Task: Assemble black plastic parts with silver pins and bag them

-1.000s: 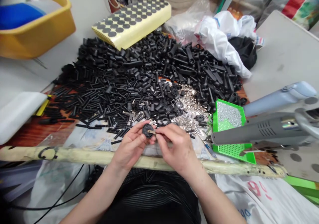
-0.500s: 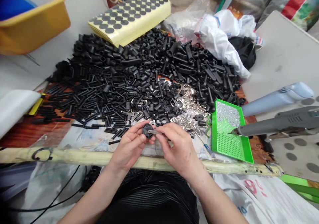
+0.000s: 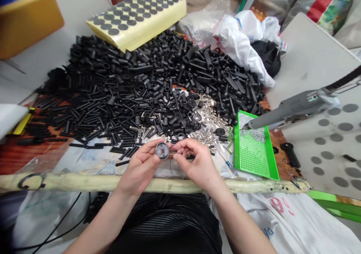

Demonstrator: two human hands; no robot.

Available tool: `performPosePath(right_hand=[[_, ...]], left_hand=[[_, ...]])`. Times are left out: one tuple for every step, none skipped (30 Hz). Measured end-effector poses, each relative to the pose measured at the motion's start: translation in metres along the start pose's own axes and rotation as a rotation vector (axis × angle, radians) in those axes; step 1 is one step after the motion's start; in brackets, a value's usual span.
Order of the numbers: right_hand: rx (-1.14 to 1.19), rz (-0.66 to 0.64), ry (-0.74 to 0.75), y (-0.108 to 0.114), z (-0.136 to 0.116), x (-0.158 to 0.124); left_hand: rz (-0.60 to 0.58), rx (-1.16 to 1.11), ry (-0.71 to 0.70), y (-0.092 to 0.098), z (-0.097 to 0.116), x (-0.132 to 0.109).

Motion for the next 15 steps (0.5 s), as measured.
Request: performPosePath(right_hand=[[0.032,0.009,-0.015,-0.001,0.003,0.001],[0.081,0.024,-0.037,-0.001,0.006,0.001],[0.142,0.044,-0.065,-0.001,0.011,0.002],[0.210,0.065,-0.096,-0.001,0.016,0.003],[0.279,0.081,-0.130,-0.003,0.022,0.004],[0.344,0.092,-0.168,-0.005,0.029,0.005],[0.403,0.105,-0.203,-0.008,0.035,0.006],[0.454,0.120,-0.232,-0.010,0.041,0.007],[0.500,0.133,-0.251,-0.013,0.045,0.007],[0.541,0.147,-0.259,-0.015,0.048,0.007],[0.575,0.162,-0.256,-0.016,0.050,0.007],[0.604,0.178,-0.243,-0.017,0.050,0.006],[0.624,0.191,-0.226,-0.018,0.050,0.006],[0.639,0.199,-0.211,-0.018,0.049,0.005],[0.648,0.206,-0.198,-0.018,0.048,0.005]], left_hand=[[-0.007,0.017,0.014,0.000,-0.002,0.000],[-0.010,0.026,0.022,0.000,-0.003,-0.001],[-0.009,0.029,0.022,0.000,-0.003,-0.001],[-0.008,0.024,0.016,0.000,-0.003,-0.001],[-0.008,0.014,0.010,0.000,-0.002,0.000],[-0.009,0.002,0.005,0.000,-0.001,0.000],[-0.010,-0.009,0.000,0.000,-0.001,0.000],[-0.013,-0.021,-0.004,0.000,-0.001,0.001],[-0.019,-0.031,-0.007,-0.001,0.000,0.001],[-0.025,-0.041,-0.009,-0.001,0.000,0.001],[-0.034,-0.048,-0.010,-0.001,-0.001,0.002],[-0.041,-0.051,-0.010,-0.002,-0.001,0.002],[-0.046,-0.052,-0.009,-0.002,-0.001,0.002],[-0.047,-0.050,-0.009,-0.002,-0.001,0.002],[-0.045,-0.047,-0.009,-0.001,-0.002,0.001]])
Point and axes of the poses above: each hand's wrist, its own x-axis towards the middle knuckle, its own y-axis out of the back of the hand, z = x × y, the point moved 9 cm from there along x, towards the middle knuckle, and after that the axes turned 6 degrees about -y, right-handed, at the moved point
